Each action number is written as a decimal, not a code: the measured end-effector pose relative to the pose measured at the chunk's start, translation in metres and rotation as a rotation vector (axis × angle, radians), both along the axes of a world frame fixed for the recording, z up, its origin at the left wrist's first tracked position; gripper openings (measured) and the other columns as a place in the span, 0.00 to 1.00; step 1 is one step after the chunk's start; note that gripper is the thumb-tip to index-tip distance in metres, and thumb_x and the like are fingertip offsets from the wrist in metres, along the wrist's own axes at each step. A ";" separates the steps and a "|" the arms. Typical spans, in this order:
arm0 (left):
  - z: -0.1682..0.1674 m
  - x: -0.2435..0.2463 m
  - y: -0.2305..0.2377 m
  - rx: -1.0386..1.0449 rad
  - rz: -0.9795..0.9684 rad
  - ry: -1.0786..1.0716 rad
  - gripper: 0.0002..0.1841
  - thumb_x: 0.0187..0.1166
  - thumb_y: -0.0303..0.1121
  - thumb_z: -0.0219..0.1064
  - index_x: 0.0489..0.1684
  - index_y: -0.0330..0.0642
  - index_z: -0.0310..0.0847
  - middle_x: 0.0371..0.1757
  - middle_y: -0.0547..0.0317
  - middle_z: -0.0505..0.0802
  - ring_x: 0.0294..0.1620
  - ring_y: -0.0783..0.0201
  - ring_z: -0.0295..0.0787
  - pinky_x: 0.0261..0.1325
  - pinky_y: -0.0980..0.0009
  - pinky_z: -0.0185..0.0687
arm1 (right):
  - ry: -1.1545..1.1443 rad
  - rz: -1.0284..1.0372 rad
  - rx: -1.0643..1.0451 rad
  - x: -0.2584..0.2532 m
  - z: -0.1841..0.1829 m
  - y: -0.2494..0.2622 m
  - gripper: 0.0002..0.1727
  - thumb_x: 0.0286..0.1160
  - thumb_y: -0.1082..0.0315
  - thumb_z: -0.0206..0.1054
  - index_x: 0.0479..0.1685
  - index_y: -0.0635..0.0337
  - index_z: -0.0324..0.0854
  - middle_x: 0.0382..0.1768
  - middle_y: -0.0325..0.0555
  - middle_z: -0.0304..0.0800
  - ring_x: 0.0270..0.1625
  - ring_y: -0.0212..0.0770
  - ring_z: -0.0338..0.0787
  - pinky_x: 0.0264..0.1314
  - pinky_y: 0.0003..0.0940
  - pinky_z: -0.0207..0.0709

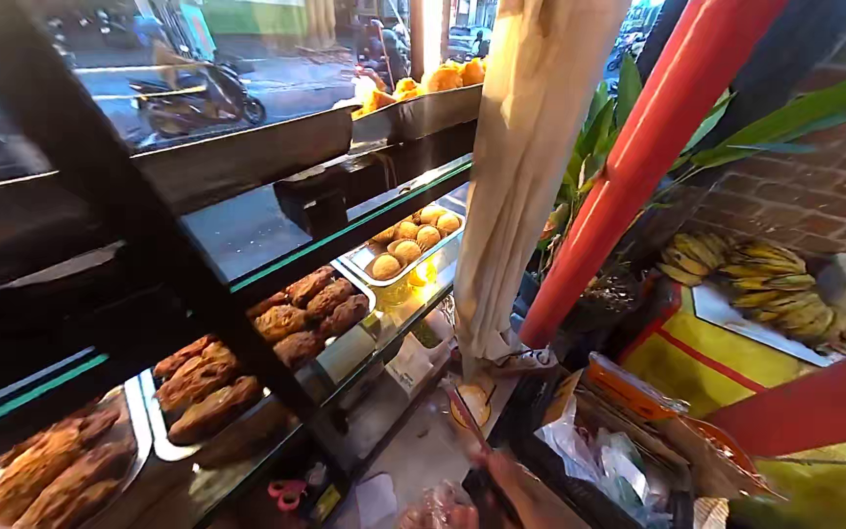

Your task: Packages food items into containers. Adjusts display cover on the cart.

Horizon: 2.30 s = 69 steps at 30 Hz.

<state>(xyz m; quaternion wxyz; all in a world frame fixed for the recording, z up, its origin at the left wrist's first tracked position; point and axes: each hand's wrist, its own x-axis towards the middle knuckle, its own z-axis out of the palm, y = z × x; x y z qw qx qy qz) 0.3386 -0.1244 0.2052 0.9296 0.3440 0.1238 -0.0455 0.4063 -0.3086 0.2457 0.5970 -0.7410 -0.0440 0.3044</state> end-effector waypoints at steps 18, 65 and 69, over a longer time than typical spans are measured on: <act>-0.055 0.185 0.043 0.043 0.267 0.234 0.14 0.91 0.25 0.47 0.58 0.31 0.79 0.46 0.51 0.96 0.43 0.62 0.96 0.49 0.69 0.93 | -0.364 0.903 -1.109 0.283 0.019 0.076 0.27 0.81 0.62 0.67 0.69 0.78 0.74 0.70 0.74 0.78 0.75 0.70 0.78 0.73 0.67 0.71; -0.116 0.273 0.035 0.676 0.511 0.352 0.13 0.73 0.25 0.77 0.50 0.25 0.86 0.44 0.39 0.94 0.40 0.54 0.95 0.47 0.59 0.93 | -0.695 0.836 -1.109 0.256 0.002 0.073 0.18 0.88 0.63 0.54 0.68 0.49 0.83 0.57 0.60 0.90 0.59 0.65 0.89 0.54 0.65 0.80; -0.125 0.271 0.053 0.733 0.587 0.469 0.13 0.78 0.26 0.72 0.55 0.25 0.84 0.51 0.35 0.92 0.50 0.49 0.92 0.58 0.52 0.88 | -0.463 0.606 -1.175 0.265 0.030 0.076 0.26 0.89 0.51 0.56 0.71 0.62 0.80 0.65 0.66 0.85 0.69 0.65 0.84 0.67 0.64 0.76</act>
